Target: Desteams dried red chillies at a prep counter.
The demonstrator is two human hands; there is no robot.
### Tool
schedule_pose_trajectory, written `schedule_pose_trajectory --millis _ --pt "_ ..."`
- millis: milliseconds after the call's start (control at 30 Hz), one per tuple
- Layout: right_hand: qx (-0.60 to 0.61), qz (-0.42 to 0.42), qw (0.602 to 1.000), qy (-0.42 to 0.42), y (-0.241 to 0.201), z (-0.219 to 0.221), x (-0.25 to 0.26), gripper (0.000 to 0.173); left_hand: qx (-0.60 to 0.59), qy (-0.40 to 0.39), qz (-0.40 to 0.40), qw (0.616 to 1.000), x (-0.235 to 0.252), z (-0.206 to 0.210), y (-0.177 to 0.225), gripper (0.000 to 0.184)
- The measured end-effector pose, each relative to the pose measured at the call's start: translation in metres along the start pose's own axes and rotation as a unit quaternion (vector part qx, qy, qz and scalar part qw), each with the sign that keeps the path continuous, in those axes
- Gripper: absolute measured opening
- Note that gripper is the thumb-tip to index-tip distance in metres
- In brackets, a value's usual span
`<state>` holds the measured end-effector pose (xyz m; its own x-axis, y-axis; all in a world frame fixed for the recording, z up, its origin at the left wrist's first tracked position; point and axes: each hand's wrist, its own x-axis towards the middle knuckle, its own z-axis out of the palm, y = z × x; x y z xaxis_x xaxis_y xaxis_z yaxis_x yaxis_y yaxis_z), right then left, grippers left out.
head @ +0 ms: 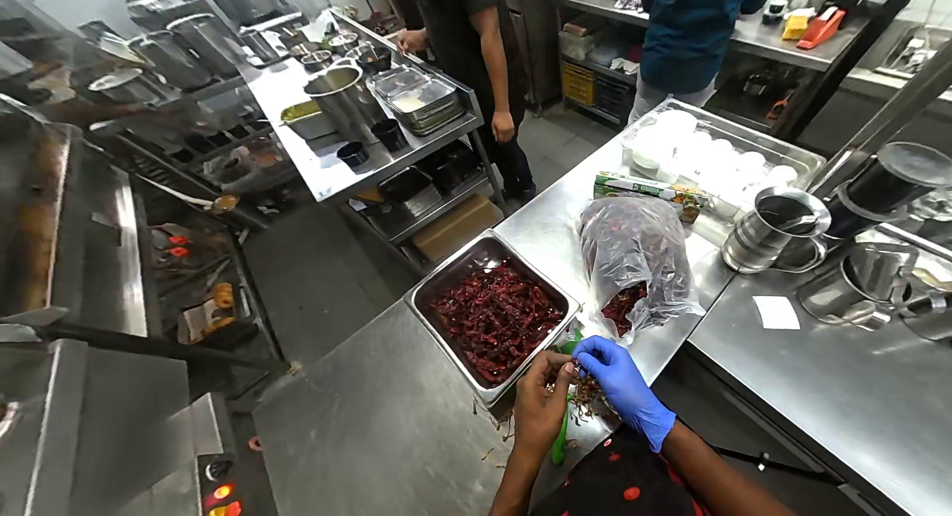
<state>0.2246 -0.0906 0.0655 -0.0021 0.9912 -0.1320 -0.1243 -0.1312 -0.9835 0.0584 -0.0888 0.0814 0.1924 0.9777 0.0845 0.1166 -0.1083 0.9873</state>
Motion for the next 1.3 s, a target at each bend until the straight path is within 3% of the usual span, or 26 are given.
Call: schedule_pose_trajectory --millis 233,467,633,733,1067,1200,1300 --pt "-0.024 -0.020 0.999 0.016 0.002 0.002 -0.003 0.012 0.009 0.002 -0.019 1.000 -0.002 0.008 -0.003 0.012" --pt "-0.054 -0.046 0.997 0.037 -0.007 0.006 -0.001 0.013 0.102 0.041 0.034 0.993 0.003 0.011 -0.002 0.016" --pt "-0.046 -0.101 0.993 0.044 -0.001 0.007 0.000 0.014 0.014 0.034 0.003 0.999 0.006 0.013 -0.002 0.014" --pt "-0.030 -0.121 0.991 0.057 0.000 0.007 0.001 0.015 0.021 0.059 0.008 0.998 0.006 0.020 -0.004 0.013" --pt "0.023 -0.048 0.998 0.037 0.001 0.001 0.003 0.014 -0.206 0.048 -0.133 0.968 0.006 0.022 -0.004 0.013" --pt "0.020 -0.020 0.999 0.020 -0.002 0.002 0.004 0.013 -0.132 0.078 -0.081 0.985 0.002 0.023 0.008 0.014" --pt "-0.037 -0.010 0.999 0.023 -0.006 0.007 0.005 0.023 -0.043 0.106 -0.030 0.993 0.004 0.025 0.012 0.014"
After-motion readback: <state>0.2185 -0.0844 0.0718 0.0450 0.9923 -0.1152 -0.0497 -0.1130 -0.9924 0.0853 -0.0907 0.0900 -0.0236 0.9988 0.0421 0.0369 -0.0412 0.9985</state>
